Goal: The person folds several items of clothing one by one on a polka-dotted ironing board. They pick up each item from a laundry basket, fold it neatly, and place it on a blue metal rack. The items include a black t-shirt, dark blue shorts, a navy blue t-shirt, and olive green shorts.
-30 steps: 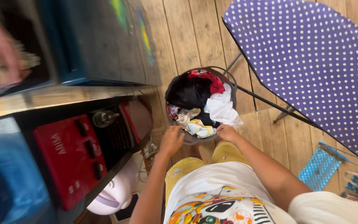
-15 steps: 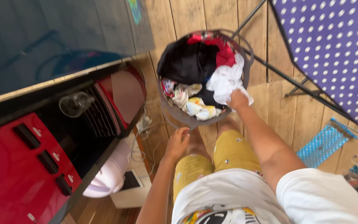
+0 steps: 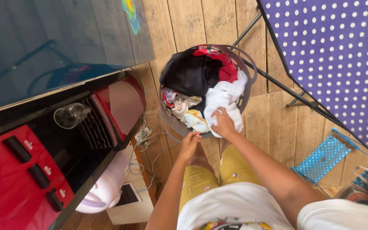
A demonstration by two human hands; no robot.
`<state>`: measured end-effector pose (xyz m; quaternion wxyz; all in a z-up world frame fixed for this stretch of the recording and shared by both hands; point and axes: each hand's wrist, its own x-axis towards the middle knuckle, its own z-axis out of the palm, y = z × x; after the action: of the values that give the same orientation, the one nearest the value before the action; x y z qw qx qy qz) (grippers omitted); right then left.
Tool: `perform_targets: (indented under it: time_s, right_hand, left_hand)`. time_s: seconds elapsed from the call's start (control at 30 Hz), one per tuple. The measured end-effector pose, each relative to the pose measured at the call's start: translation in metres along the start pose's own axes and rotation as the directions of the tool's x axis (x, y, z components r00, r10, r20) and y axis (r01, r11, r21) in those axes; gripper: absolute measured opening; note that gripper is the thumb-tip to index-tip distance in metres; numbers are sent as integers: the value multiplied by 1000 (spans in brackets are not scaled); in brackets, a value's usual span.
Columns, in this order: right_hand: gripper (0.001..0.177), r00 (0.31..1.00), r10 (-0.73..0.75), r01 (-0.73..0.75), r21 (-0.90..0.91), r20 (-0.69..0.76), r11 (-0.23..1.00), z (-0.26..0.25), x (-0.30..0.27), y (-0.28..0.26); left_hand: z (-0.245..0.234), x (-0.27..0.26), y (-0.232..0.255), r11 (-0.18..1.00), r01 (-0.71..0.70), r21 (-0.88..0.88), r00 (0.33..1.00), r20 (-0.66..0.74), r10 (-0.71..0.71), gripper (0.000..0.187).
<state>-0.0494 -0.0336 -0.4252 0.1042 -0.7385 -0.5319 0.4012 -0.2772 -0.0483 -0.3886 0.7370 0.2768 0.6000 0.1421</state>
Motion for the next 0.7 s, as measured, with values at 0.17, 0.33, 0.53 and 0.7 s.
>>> perform_targets:
  time_s: [0.17,0.33,0.53,0.7]
  right_hand:
    - [39,992,-116,126,312,-50,942,37,113,-15]
    - [29,859,257,-512,753,443,414,74,184,-19]
    - [32,901,393,-370,798,184,475,45,132,1]
    - [10,887,297,-434,858,354,276,-45,43,20]
  left_hand:
    - [2,1,26,996,92,6,995,-50,-92,33]
    - [-15,-19,46,994,96,-42,989,-108,-100,35]
    - [-22,-40,40,933,196,-303,953,-165,-254,38]
    - [6,-46,81,819,194,-541,965,-43,-258,55]
